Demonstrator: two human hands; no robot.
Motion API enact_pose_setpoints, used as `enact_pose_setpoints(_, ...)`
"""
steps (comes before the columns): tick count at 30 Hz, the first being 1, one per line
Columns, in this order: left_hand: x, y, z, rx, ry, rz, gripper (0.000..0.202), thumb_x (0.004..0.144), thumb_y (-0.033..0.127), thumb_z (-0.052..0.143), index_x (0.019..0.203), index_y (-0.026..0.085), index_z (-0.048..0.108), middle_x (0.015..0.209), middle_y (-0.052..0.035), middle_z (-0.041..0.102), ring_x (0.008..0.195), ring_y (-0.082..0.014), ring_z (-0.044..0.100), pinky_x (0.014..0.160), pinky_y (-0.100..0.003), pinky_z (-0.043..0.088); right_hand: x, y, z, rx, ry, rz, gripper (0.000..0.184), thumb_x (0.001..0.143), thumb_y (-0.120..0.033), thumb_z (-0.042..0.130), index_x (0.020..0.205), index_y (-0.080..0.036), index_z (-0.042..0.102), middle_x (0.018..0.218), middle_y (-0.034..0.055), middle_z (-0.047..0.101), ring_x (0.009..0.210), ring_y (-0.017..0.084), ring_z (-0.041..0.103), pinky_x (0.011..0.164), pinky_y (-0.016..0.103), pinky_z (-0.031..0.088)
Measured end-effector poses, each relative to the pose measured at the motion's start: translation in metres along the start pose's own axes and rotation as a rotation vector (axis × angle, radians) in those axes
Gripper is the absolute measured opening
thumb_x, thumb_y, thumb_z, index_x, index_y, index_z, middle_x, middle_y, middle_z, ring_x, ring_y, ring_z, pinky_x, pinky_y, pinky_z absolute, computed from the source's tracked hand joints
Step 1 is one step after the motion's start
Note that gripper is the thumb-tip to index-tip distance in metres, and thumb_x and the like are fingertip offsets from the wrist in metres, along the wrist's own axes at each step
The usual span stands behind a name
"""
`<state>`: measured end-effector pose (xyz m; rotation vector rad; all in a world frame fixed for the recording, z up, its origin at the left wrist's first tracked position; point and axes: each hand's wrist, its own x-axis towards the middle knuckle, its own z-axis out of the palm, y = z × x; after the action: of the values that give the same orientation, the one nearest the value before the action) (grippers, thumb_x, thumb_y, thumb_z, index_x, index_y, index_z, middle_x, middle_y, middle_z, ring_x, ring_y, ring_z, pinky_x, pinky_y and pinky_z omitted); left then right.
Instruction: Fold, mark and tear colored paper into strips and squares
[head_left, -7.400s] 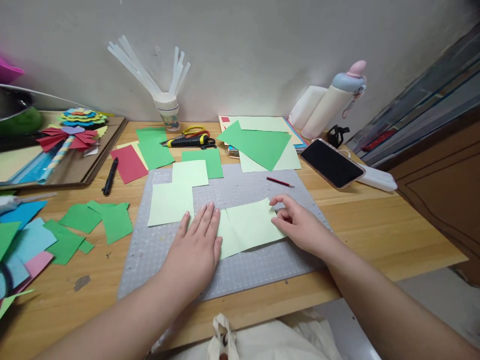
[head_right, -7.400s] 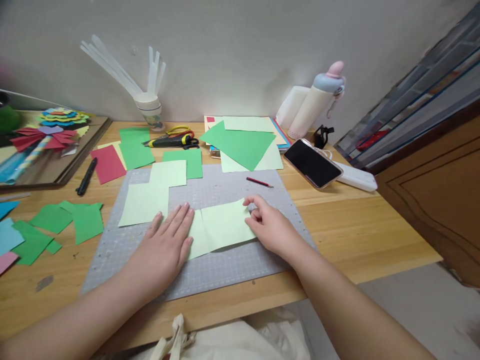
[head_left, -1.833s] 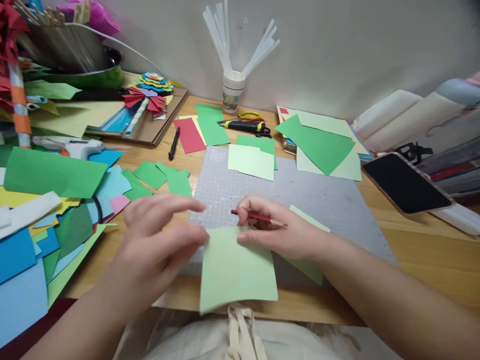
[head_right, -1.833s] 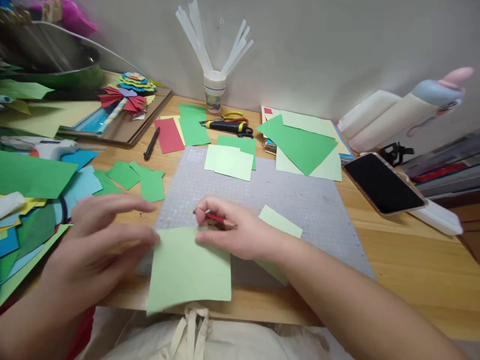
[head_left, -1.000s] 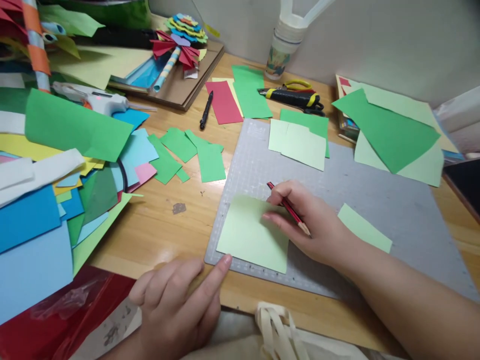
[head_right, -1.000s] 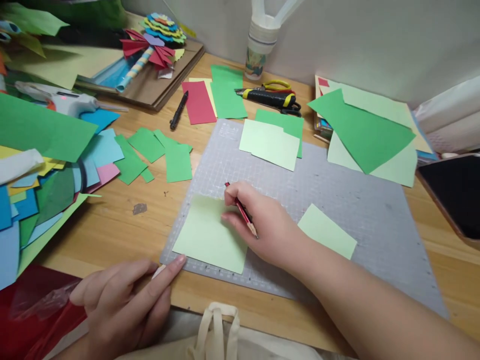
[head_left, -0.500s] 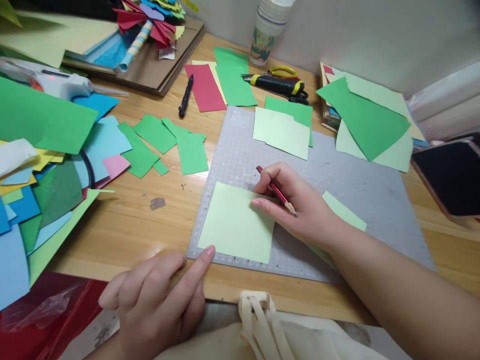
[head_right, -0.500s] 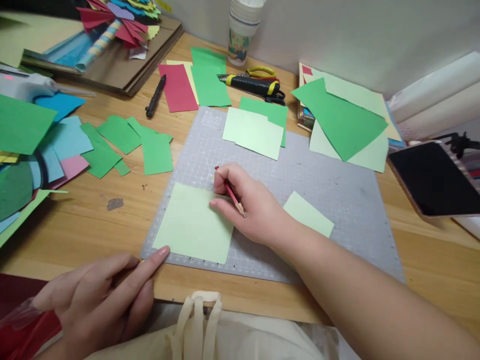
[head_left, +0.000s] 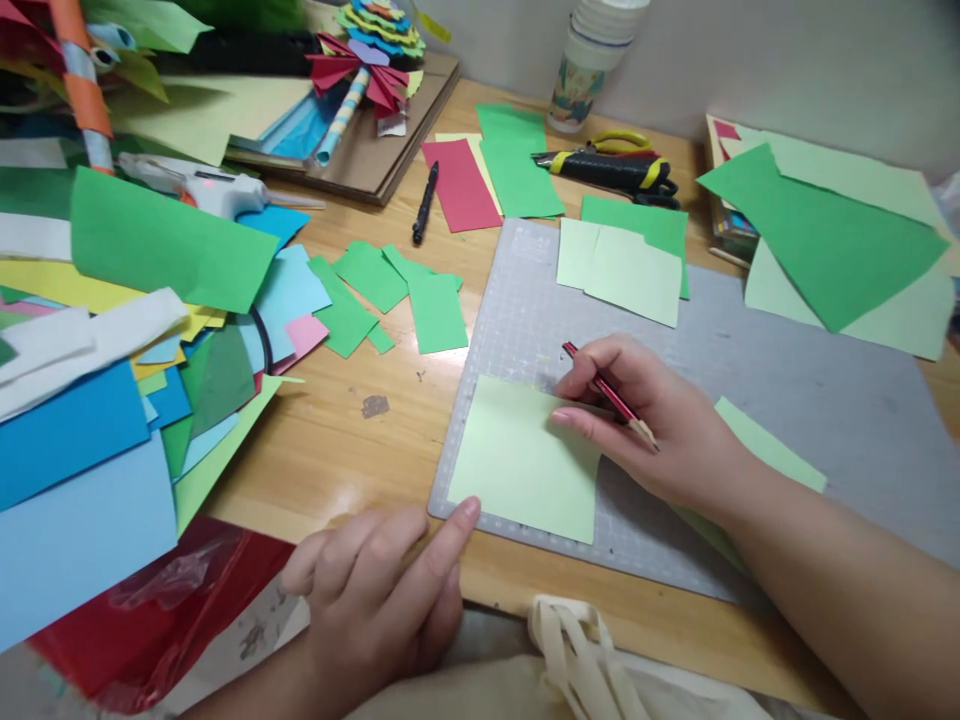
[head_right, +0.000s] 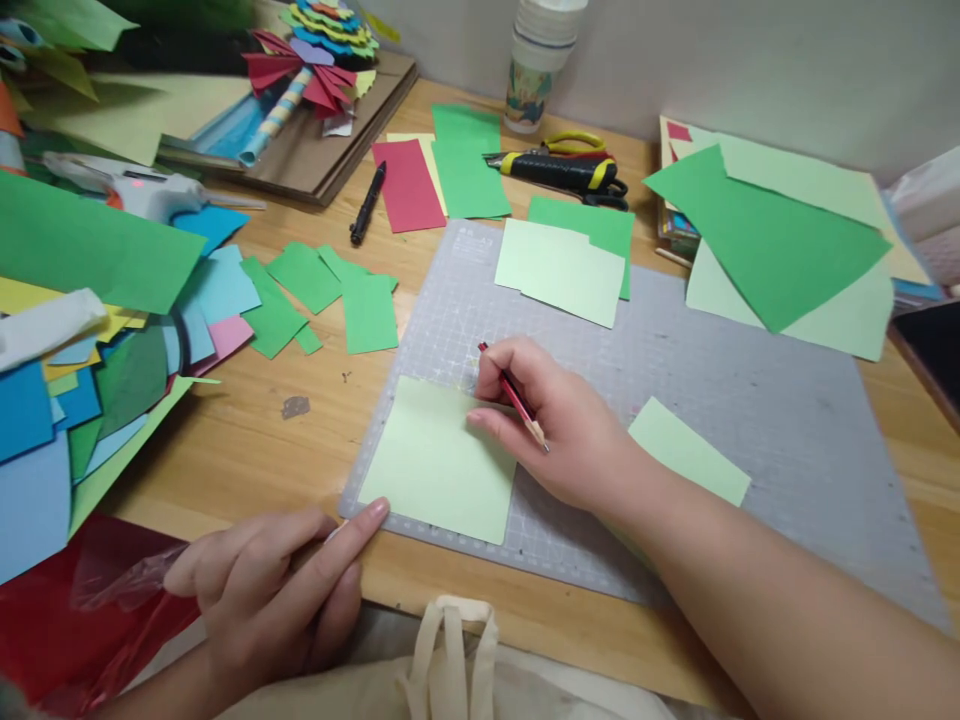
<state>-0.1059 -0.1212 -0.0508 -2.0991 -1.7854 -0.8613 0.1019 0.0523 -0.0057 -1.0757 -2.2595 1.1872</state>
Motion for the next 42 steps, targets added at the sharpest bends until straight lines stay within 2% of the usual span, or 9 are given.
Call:
enact_pose_setpoints(10, 0.0028, -0.0014, 0.0027, -0.006, 0.046, 0.026, 0.030, 0.082, 0.018, 0.055, 0.107, 0.023, 0.070, 0.078, -0.0023, 0.061, 0.074, -0.0162, 0.053, 0.068, -0.034, 0.031, 0.0013, 0.0014, 0.0034, 0.032, 0.052, 0.027, 0.019, 0.085, -0.026, 0.064, 0.094, -0.029, 0.047, 0.086, 0.0012, 0.056, 0.077, 0.020, 0.057, 0.066, 0.038, 0.046)
enact_pose_setpoints(15, 0.0028, -0.0019, 0.0018, -0.005, 0.023, 0.019, 0.030, 0.083, 0.021, 0.054, 0.110, 0.023, 0.069, 0.079, -0.0021, 0.063, 0.074, -0.0166, 0.054, 0.067, -0.034, 0.031, 0.0019, 0.0021, 0.0043, 0.005, 0.042, 0.002, 0.019, 0.086, -0.024, 0.064, 0.094, -0.030, 0.048, 0.085, 0.0012, 0.056, 0.080, 0.021, 0.058, 0.069, 0.039, 0.045)
enact_pose_setpoints(19, 0.0056, -0.0028, 0.0002, 0.009, 0.024, 0.054, 0.030, 0.084, 0.021, 0.052, 0.109, 0.024, 0.069, 0.075, -0.0010, 0.064, 0.070, -0.0154, 0.054, 0.064, -0.033, 0.030, 0.0012, 0.0021, 0.0049, 0.029, 0.040, 0.014, 0.018, 0.086, -0.026, 0.064, 0.094, -0.029, 0.047, 0.086, 0.0018, 0.056, 0.078, 0.021, 0.058, 0.067, 0.038, 0.046)
enact_pose_setpoints(25, 0.0078, -0.0013, -0.0002, 0.013, 0.022, 0.020, 0.028, 0.084, 0.021, 0.052, 0.106, 0.021, 0.069, 0.077, -0.0017, 0.064, 0.072, -0.0154, 0.054, 0.064, -0.033, 0.030, 0.0009, 0.0005, 0.0056, 0.055, 0.054, 0.011, 0.021, 0.084, -0.023, 0.065, 0.093, -0.030, 0.048, 0.083, 0.0011, 0.058, 0.072, 0.020, 0.057, 0.064, 0.037, 0.047)
enact_pose_setpoints(30, 0.0068, -0.0037, 0.0000, 0.016, 0.019, 0.085, 0.030, 0.081, 0.021, 0.053, 0.106, 0.019, 0.069, 0.079, -0.0021, 0.063, 0.074, -0.0154, 0.053, 0.065, -0.033, 0.030, 0.0005, 0.0000, 0.0057, 0.047, 0.057, 0.006, 0.019, 0.085, -0.025, 0.064, 0.093, -0.029, 0.048, 0.083, 0.0011, 0.057, 0.070, 0.019, 0.056, 0.063, 0.036, 0.047)
enact_pose_setpoints(42, 0.0048, 0.0003, 0.0007, -0.005, 0.021, -0.005, 0.028, 0.086, 0.022, 0.051, 0.106, 0.023, 0.070, 0.078, -0.0012, 0.064, 0.073, -0.0154, 0.054, 0.066, -0.034, 0.031, 0.0002, 0.0007, 0.0054, 0.007, 0.046, 0.005, 0.016, 0.087, -0.026, 0.062, 0.093, -0.029, 0.047, 0.084, 0.0016, 0.057, 0.074, 0.019, 0.057, 0.063, 0.035, 0.046)
